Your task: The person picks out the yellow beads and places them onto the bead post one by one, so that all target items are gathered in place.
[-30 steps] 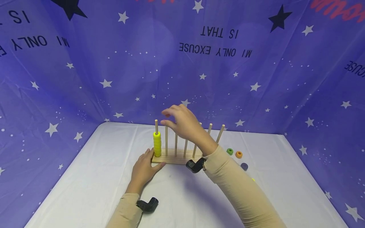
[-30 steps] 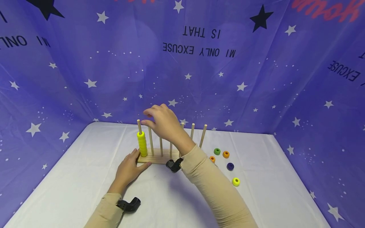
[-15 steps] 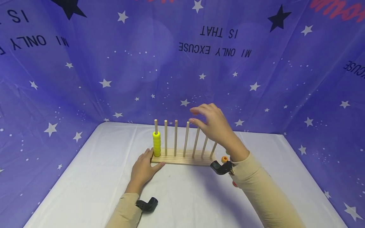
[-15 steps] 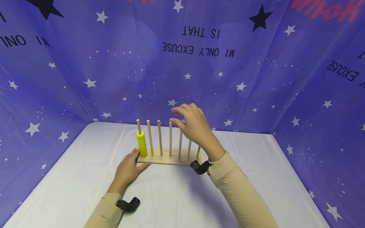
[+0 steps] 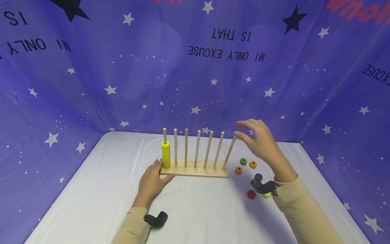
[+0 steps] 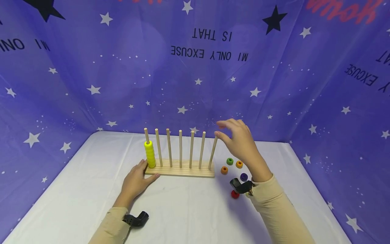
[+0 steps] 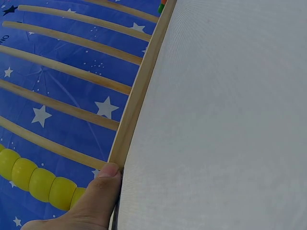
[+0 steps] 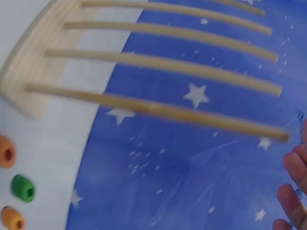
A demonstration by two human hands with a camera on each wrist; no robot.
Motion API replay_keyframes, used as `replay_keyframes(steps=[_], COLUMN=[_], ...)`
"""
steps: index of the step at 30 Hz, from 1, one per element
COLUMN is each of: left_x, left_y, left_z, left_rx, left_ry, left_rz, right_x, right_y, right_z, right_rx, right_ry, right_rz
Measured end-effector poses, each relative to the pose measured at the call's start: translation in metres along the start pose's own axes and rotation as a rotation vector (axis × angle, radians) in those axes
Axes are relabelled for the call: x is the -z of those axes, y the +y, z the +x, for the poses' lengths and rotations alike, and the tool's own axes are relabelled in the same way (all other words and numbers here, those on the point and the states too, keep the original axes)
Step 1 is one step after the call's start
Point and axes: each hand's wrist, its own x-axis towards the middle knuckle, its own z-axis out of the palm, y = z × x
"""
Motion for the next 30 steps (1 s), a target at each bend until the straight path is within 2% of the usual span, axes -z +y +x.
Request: replay_keyframes(steps=[16, 30], left_x=[0.000, 0.000], left_y=[-0.001, -0.001], left_z=[0.001, 0.001], left_rx=[-0.001, 0.000], left_ry=[-0.003, -0.003], left_rz=[0.007, 0.003], right_x=[-0.013, -0.019], right_y=[0.067, 0.121], right_z=[-0.064, -0.129], right_rx=[-0.131, -0.260], right_ry=[-0.089, -0.299], right_rz=[0.030, 0.089])
